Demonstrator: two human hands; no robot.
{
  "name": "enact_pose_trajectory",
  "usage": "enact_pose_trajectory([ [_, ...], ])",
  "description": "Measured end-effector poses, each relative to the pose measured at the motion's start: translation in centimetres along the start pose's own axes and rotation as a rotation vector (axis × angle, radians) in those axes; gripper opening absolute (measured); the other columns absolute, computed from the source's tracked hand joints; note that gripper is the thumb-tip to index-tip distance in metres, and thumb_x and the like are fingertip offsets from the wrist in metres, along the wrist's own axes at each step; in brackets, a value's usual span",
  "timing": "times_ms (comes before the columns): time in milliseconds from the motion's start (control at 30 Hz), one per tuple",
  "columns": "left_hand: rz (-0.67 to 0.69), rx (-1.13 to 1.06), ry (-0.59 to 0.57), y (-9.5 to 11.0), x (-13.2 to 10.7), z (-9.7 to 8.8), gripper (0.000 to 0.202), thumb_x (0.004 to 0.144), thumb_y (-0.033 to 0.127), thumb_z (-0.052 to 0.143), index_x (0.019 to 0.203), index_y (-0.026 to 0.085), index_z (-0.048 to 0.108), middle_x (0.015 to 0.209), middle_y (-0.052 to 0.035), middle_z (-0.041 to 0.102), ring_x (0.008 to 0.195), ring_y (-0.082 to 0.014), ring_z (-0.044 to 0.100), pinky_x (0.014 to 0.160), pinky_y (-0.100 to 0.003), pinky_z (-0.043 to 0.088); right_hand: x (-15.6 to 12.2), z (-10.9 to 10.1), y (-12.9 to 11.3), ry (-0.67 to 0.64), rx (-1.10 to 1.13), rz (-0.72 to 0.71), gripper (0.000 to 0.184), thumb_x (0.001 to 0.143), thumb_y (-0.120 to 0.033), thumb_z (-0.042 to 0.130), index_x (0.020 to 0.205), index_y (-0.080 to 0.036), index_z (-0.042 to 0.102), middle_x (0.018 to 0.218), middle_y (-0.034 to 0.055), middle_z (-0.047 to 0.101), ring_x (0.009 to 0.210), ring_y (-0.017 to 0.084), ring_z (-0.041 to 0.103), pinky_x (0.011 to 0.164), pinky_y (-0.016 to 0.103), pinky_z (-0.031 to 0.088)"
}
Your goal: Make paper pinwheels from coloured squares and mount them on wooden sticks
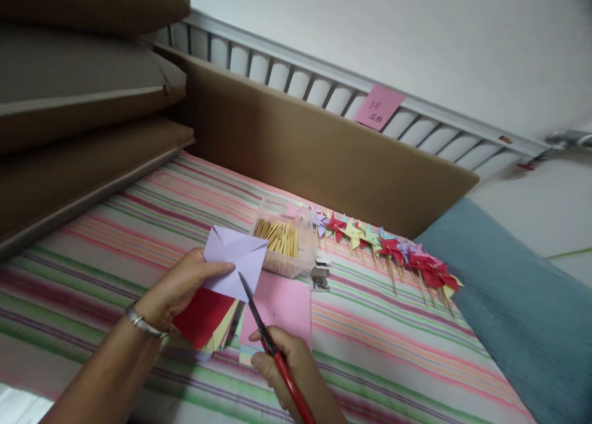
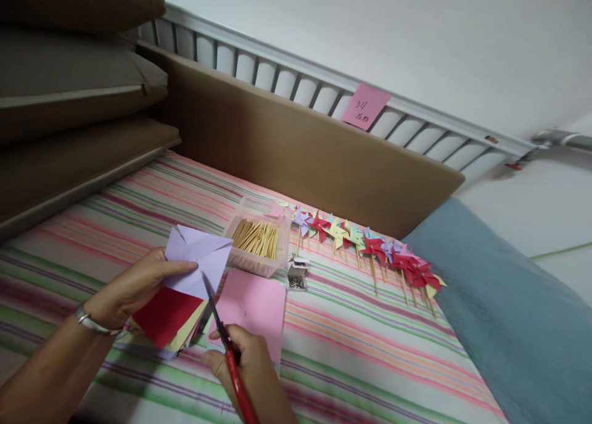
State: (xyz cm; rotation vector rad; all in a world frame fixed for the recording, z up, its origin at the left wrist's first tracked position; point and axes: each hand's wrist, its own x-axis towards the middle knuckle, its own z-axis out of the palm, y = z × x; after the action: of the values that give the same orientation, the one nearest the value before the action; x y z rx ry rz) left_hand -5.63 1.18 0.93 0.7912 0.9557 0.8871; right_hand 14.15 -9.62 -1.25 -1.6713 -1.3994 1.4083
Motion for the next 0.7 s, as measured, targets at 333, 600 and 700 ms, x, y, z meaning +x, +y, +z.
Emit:
enact_pose_trajectory([
  [333, -0.002, -0.015, -0.037, -0.18, -0.09, 0.2, 0.025, 0.063, 0.025, 0.078, 0.084, 0.012, 0.074, 0.073, -0.008, 0.075, 0.065, -0.0218, 0.067, 0.063, -0.029, 0.048, 0.04, 0.0, 0.33, -0.008, 0.009, 0.005, 0.033, 0.072, -0.038, 0.066, 0.098, -0.017, 0.067, 0.057, -0.0068, 0.036, 0.05, 0.009, 0.033, 0.049, 0.022, 0.029],
  [600, 0.005, -0.011, -0.037, 0.05, -0.19, 0.3, 0.024, 0.062, 0.026, 0.078, 0.08, 0.012, 0.074, 0.071, -0.0081, 0.075, 0.06, -0.0218, 0.066, 0.059, -0.029, 0.048, -0.25, -0.34, -0.44, -0.02, -0.032, -0.042, 0.029, 0.072, -0.033, 0.065, 0.095, -0.016, 0.069, 0.059, -0.0058, 0.038, 0.055, 0.01, 0.034, 0.052, 0.022, 0.03],
  [700, -0.008, -0.01, -0.046, 0.09, -0.17, 0.33, 0.024, 0.061, 0.026, 0.079, 0.08, 0.011, 0.074, 0.071, -0.0086, 0.074, 0.06, -0.0219, 0.066, 0.059, -0.029, 0.048, -0.17, -0.38, -0.32, -0.022, -0.043, -0.04, 0.029, 0.072, -0.033, 0.066, 0.095, -0.016, 0.069, 0.06, -0.0054, 0.038, 0.056, 0.011, 0.034, 0.052, 0.022, 0.03],
])
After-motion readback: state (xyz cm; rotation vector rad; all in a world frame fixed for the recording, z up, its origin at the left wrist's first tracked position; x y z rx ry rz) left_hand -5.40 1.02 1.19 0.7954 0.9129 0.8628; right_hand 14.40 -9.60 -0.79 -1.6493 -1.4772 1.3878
